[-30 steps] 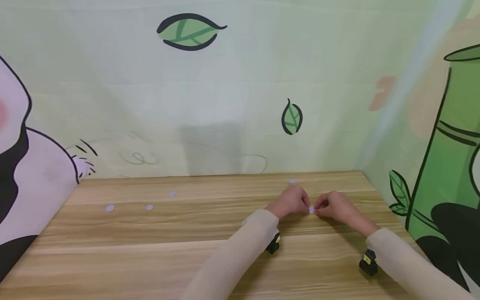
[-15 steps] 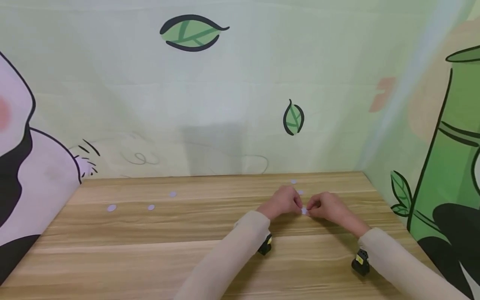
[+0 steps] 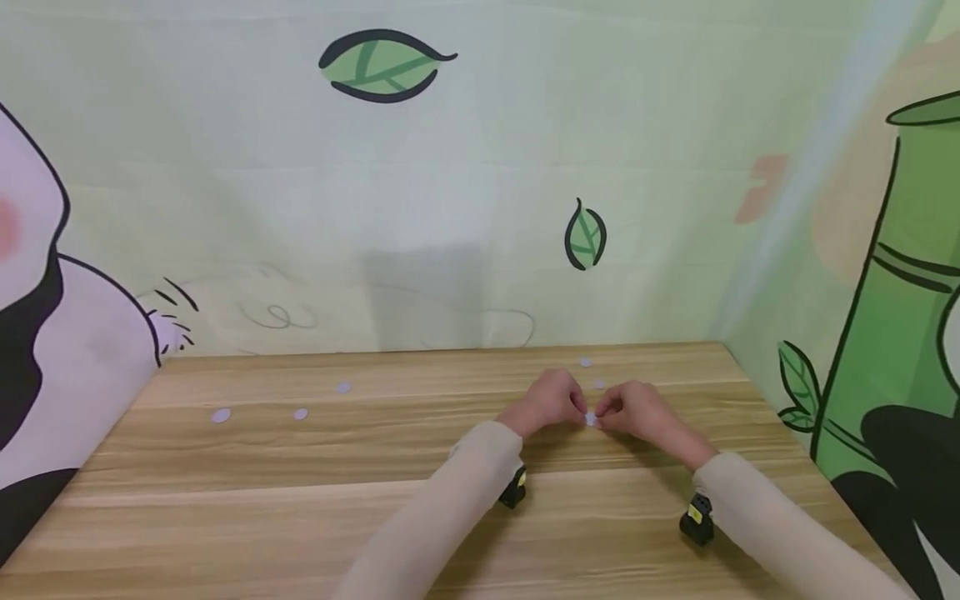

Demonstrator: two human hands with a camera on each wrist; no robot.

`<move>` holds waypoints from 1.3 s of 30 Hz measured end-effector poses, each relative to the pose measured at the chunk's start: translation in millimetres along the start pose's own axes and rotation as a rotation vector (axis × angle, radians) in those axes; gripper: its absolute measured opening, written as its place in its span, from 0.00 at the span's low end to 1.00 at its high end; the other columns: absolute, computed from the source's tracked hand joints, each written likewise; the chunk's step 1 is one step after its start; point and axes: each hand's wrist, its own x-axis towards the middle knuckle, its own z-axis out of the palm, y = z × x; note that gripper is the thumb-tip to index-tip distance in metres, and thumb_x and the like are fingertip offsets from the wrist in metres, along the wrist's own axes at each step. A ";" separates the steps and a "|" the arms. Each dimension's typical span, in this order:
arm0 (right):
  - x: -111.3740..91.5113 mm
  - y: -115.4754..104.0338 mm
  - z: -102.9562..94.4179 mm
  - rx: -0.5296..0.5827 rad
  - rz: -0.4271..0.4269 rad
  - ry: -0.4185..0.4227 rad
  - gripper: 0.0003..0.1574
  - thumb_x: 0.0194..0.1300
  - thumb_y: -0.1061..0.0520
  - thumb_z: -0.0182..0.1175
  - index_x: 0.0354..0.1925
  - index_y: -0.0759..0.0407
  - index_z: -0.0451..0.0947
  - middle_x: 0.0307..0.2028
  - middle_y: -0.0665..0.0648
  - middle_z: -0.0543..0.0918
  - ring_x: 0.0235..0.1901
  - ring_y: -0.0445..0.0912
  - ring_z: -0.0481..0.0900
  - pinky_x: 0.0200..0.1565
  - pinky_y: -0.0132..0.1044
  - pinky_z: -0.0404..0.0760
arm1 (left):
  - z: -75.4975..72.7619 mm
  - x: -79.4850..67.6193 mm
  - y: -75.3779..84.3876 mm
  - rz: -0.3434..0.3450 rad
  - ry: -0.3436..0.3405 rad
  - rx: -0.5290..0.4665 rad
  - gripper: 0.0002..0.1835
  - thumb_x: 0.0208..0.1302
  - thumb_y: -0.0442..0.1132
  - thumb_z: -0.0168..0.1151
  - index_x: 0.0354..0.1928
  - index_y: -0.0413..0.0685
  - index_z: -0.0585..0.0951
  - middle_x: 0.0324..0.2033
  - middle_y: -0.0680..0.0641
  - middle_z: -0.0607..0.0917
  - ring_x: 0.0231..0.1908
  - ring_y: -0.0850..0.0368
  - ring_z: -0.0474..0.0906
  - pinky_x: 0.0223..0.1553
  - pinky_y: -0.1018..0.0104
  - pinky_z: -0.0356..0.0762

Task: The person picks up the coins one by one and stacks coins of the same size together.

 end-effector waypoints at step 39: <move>14.5 -36.7 21.7 0.059 -0.053 -0.036 0.04 0.59 0.65 0.72 0.30 0.62 0.84 0.25 0.50 0.84 0.26 0.39 0.74 0.31 0.33 0.74 | -25.9 -37.1 -25.6 -0.080 -0.013 -0.114 0.02 0.57 0.32 0.76 0.31 0.42 0.90 0.27 0.52 0.89 0.27 0.68 0.75 0.33 0.77 0.73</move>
